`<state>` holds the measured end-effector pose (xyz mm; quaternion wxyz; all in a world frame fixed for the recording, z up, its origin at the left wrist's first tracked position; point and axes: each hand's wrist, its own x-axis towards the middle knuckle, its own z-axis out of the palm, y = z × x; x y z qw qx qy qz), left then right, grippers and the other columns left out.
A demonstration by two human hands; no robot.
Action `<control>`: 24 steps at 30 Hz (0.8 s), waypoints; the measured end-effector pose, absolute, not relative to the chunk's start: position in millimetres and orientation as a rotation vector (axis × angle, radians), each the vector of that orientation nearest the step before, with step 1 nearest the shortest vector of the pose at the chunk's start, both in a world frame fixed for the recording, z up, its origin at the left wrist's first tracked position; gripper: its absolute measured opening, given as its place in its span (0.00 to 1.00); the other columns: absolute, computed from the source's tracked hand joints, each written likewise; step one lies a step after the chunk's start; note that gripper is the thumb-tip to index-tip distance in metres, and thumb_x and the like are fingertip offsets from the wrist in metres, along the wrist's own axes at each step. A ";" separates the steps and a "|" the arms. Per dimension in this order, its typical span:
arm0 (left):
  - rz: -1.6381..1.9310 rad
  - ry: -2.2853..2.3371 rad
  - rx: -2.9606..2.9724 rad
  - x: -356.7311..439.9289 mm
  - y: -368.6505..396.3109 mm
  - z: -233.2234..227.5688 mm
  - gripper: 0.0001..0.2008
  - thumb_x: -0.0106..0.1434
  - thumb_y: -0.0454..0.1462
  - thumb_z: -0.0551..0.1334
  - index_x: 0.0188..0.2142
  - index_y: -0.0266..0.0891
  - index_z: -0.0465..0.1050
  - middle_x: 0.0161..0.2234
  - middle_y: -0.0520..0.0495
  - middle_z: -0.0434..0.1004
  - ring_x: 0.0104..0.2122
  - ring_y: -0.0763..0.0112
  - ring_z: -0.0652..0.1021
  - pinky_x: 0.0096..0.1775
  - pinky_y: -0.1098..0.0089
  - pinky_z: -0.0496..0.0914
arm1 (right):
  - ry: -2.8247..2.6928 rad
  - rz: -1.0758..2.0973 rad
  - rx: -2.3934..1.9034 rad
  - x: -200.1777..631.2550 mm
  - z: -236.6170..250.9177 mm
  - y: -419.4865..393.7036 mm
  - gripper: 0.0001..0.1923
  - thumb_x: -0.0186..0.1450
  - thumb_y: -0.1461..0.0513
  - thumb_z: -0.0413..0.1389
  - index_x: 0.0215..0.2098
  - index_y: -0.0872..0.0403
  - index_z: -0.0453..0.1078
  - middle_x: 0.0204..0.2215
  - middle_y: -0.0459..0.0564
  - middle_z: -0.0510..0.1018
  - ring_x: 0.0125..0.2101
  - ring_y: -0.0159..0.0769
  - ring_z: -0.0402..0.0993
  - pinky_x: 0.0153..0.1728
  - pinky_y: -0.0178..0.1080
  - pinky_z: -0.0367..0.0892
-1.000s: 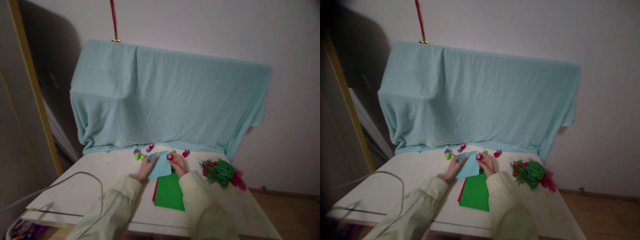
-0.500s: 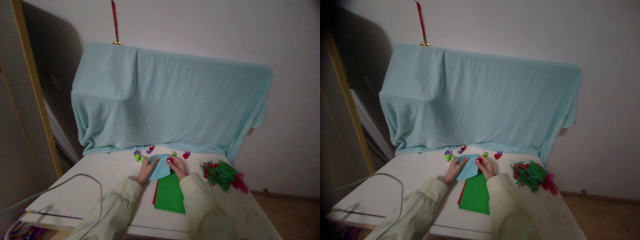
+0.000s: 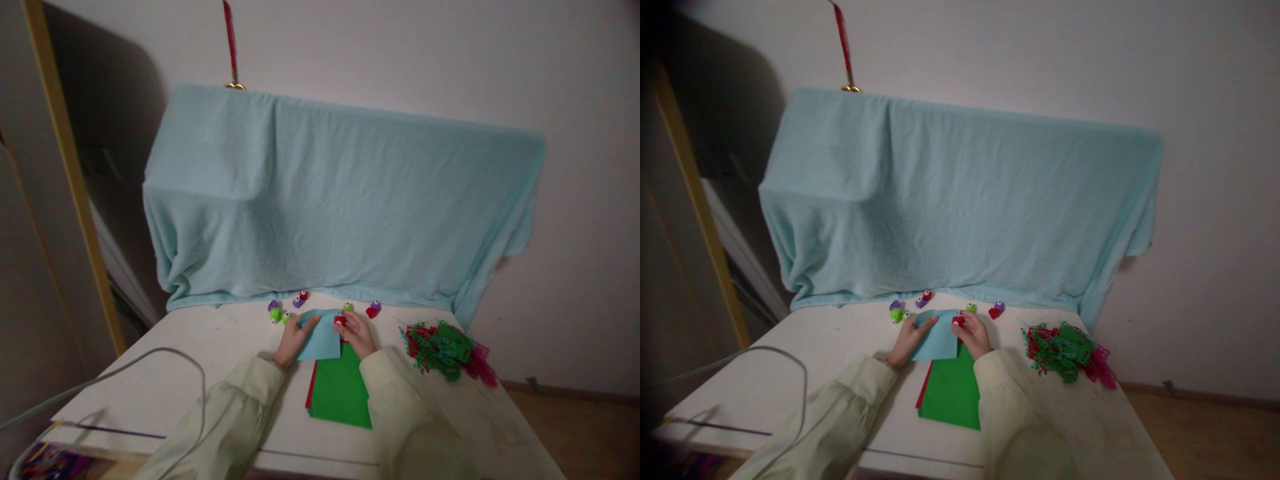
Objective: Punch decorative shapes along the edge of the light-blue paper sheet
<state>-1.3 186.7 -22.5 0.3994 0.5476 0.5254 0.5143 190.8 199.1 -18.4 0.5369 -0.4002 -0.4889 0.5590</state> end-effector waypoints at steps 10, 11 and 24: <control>1.266 1.354 1.395 -0.2 185.3 -21.2 0.22 0.55 0.53 0.61 0.23 0.34 0.71 0.20 0.51 0.70 0.21 0.73 0.68 0.24 0.73 0.61 | -1.172 1.375 -0.960 190.2 -22.3 199.1 0.25 0.41 0.53 0.70 0.36 0.52 0.73 0.34 0.51 0.81 0.38 0.46 0.77 0.40 0.45 0.71; 1.266 1.361 1.394 0.1 185.2 -20.8 0.22 0.55 0.53 0.61 0.23 0.34 0.71 0.20 0.51 0.70 0.20 0.73 0.68 0.24 0.73 0.61 | -1.177 1.381 -0.956 190.1 -23.6 199.8 0.24 0.42 0.53 0.70 0.35 0.52 0.73 0.33 0.50 0.81 0.37 0.45 0.77 0.40 0.44 0.71; 1.225 1.279 1.345 1.3 184.6 -21.6 0.23 0.55 0.53 0.62 0.25 0.32 0.70 0.21 0.49 0.70 0.21 0.72 0.68 0.24 0.72 0.62 | -1.214 1.448 -0.919 193.0 -27.2 201.8 0.21 0.47 0.54 0.68 0.37 0.53 0.71 0.33 0.49 0.80 0.35 0.42 0.77 0.38 0.41 0.70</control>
